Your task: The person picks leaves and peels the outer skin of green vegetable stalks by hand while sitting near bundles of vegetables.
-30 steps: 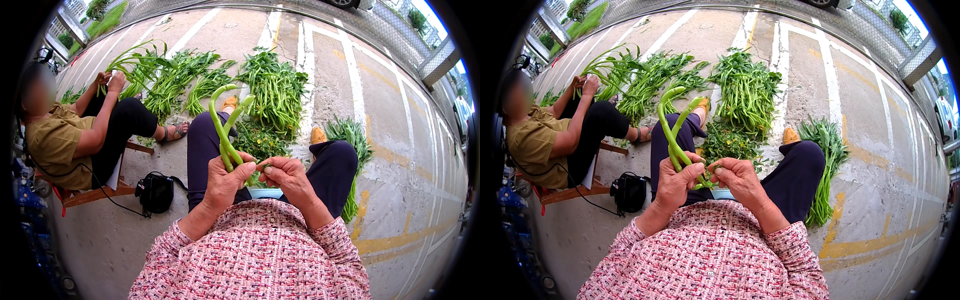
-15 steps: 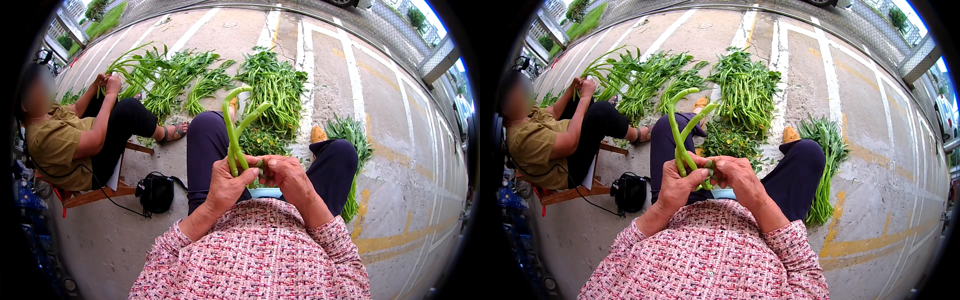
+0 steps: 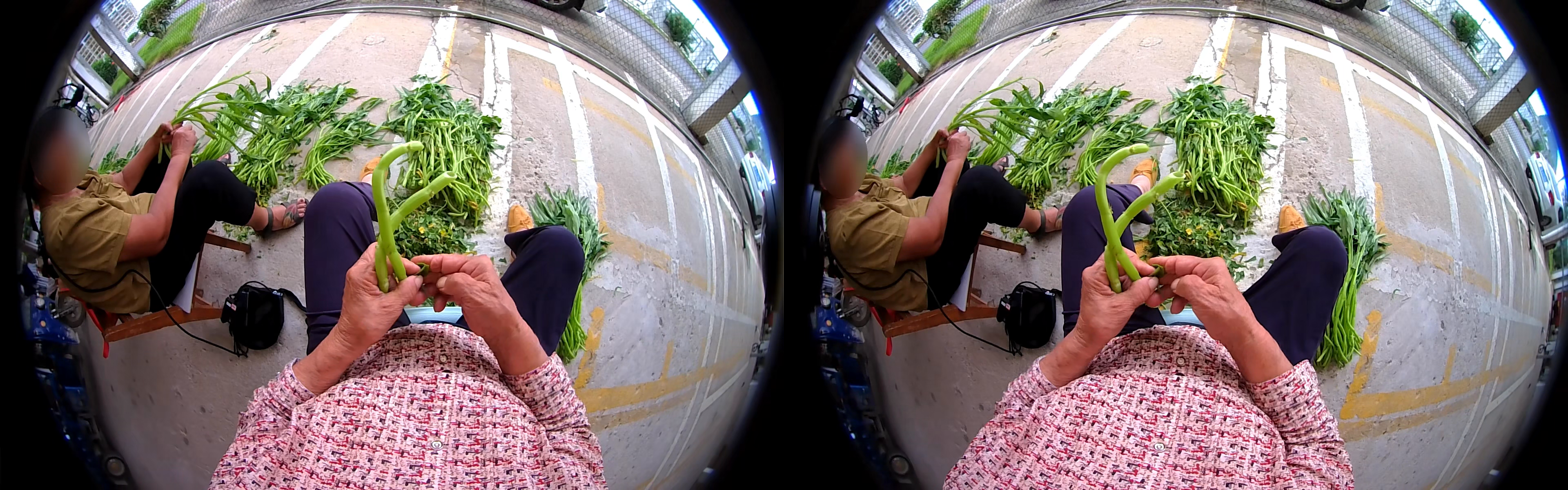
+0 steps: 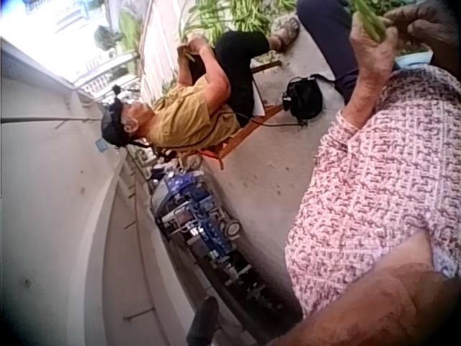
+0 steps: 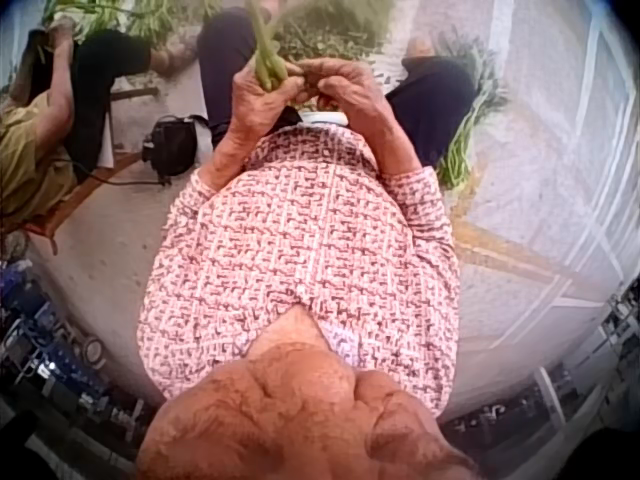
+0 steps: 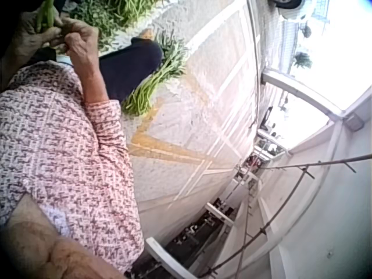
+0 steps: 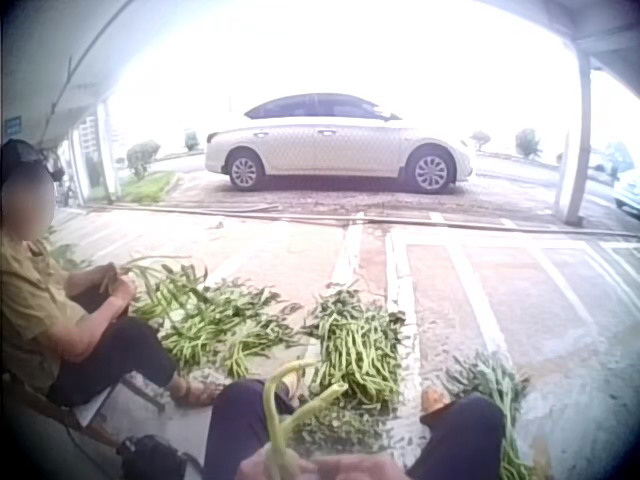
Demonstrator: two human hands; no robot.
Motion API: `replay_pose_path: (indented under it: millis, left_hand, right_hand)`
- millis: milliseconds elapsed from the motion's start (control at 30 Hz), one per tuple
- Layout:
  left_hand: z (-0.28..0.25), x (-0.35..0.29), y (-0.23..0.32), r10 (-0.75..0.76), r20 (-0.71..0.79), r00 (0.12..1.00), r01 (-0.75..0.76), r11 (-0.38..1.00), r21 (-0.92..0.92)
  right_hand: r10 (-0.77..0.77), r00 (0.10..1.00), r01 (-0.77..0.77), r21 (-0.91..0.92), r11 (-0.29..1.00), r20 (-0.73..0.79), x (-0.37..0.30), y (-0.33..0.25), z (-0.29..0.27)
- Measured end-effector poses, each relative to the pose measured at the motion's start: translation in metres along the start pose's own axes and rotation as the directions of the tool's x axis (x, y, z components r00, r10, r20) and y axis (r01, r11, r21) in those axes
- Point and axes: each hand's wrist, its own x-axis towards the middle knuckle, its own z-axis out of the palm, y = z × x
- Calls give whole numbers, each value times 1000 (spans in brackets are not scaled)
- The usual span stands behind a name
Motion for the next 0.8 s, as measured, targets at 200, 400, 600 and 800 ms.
replay_pose_path:
  millis: [200, 400, 600, 800]
  left_hand:
    - [-2, 2, -9, 42, -11, 999, -41, 995, 93]
    - [-5, 2, -9, 5, -8, 1000, -4, 995, 98]
    - [-4, 2, -2, -28, -4, 1000, 29, 996, 84]
    - [-1, 3, -10, -1, -16, 1000, 3, 983, 183]
  right_hand:
    - [-56, 998, 55, -225, 973, 1, 0, 0, 2]
    - [-313, 945, 250, -403, 880, -97, 1, 10, 10]
    - [-522, 851, 407, -566, 717, -50, 2, 15, 9]
    - [-567, 819, 316, -751, 580, -93, 5, 12, 5]
